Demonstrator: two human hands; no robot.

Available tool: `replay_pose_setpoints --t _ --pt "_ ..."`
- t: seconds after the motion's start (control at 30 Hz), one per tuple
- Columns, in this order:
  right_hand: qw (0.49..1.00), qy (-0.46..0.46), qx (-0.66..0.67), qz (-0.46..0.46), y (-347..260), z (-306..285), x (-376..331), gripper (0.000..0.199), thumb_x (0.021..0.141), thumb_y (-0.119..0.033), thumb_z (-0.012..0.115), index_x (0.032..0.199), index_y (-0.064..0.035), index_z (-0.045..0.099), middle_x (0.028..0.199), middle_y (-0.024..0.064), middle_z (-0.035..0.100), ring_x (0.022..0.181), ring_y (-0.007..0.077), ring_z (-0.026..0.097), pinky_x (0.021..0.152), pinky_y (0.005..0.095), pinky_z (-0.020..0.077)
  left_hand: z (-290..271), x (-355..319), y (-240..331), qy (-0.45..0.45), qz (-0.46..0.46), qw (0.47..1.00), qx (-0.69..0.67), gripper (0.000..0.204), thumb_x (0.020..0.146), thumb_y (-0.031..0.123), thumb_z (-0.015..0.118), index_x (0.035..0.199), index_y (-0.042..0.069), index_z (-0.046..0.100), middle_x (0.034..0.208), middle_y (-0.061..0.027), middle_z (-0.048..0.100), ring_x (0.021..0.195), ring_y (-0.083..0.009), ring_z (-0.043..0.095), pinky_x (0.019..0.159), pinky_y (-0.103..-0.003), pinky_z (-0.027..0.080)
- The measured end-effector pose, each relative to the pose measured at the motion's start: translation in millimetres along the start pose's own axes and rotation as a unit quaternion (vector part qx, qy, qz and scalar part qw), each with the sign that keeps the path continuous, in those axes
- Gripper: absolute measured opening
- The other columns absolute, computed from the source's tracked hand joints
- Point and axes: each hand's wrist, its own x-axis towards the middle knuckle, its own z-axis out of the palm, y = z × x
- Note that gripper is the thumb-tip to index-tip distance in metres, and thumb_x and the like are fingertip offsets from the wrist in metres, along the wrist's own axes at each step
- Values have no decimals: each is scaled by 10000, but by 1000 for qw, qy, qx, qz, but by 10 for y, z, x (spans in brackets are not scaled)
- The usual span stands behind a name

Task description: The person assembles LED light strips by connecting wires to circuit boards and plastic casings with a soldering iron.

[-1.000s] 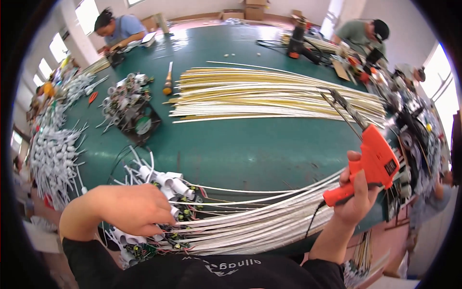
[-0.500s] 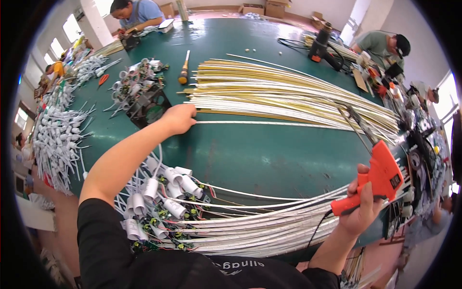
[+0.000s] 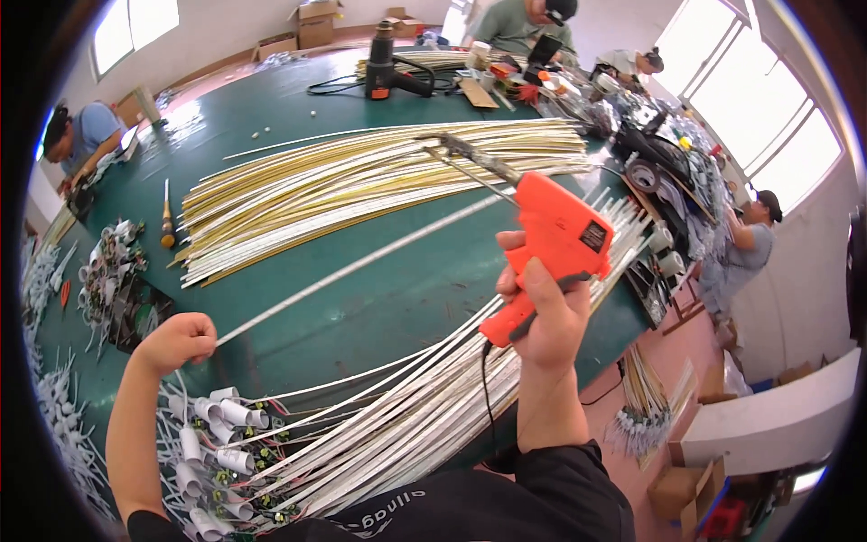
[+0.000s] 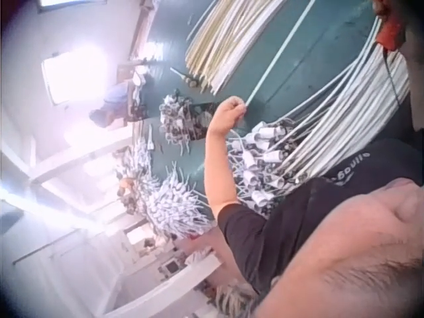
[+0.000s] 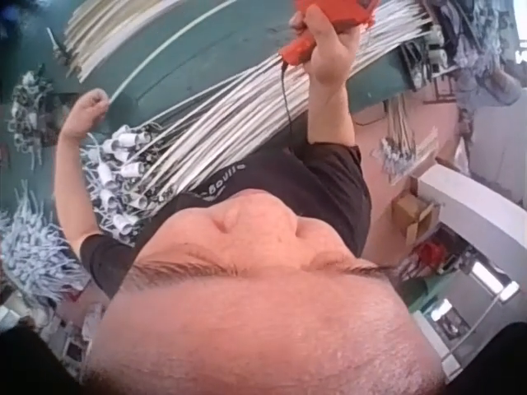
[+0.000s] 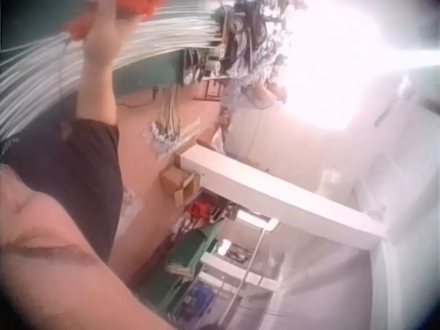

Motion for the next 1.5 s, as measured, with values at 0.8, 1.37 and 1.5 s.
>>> replay_pose_setpoints --t 0.8,1.37,1.5 --pt "995 -2 -91 -42 229 -27 5 456 913 -171 541 1274 71 404 1139 215 563 692 90 494 575 185 396 298 502 16 102 -72 971 204 170 824 162 670 853 5 612 766 -78 628 673 -148 602 596 -300 480" --pt "993 -12 -115 -26 297 -19 -4 429 940 -172 509 1300 46 426 1172 138 570 709 72 465 610 191 363 178 -259 548 11 92 938 333 307 802 342 696 916 65 628 840 -91 632 793 -228 604 717 -350 478" --pt "996 41 -82 14 287 152 -35 398 815 -115 607 1171 44 526 867 97 573 694 153 504 615 252 406 -964 -1055 466 247 90 944 197 184 799 159 664 929 38 619 843 -28 615 750 -102 578 665 -264 482"
